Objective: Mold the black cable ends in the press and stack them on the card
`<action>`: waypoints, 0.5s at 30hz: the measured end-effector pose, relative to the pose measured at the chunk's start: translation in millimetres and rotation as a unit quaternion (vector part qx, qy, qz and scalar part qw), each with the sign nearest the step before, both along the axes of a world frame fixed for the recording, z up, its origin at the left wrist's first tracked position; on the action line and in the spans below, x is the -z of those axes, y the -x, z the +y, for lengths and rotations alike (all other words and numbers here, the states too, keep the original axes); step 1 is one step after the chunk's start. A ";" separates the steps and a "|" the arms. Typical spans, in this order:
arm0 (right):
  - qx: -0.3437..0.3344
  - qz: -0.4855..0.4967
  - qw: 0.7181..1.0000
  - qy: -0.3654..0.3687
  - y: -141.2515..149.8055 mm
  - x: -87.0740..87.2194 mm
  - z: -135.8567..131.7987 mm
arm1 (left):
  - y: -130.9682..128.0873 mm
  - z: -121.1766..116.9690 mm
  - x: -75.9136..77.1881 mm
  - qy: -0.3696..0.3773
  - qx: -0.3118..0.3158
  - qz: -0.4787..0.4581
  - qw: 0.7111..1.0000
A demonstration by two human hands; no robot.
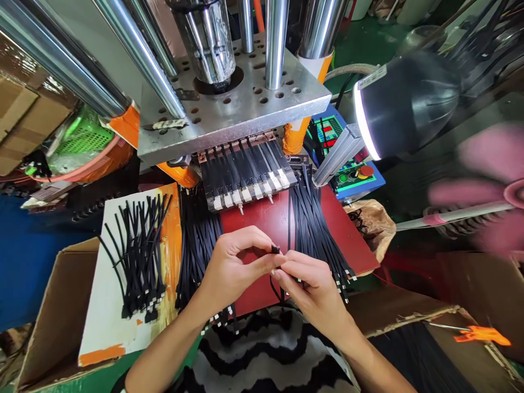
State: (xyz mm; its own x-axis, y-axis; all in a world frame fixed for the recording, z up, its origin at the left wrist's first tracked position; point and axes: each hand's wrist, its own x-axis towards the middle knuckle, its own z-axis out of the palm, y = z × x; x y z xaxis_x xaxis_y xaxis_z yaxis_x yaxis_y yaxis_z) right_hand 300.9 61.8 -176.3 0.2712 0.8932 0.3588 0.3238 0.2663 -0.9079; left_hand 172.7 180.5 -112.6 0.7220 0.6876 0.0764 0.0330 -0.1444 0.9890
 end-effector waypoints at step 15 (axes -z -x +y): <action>-0.111 -0.142 0.981 0.078 -97.1 -28.6 39.5 | -95.4 140.4 8.0 -0.304 -0.110 0.097 0.941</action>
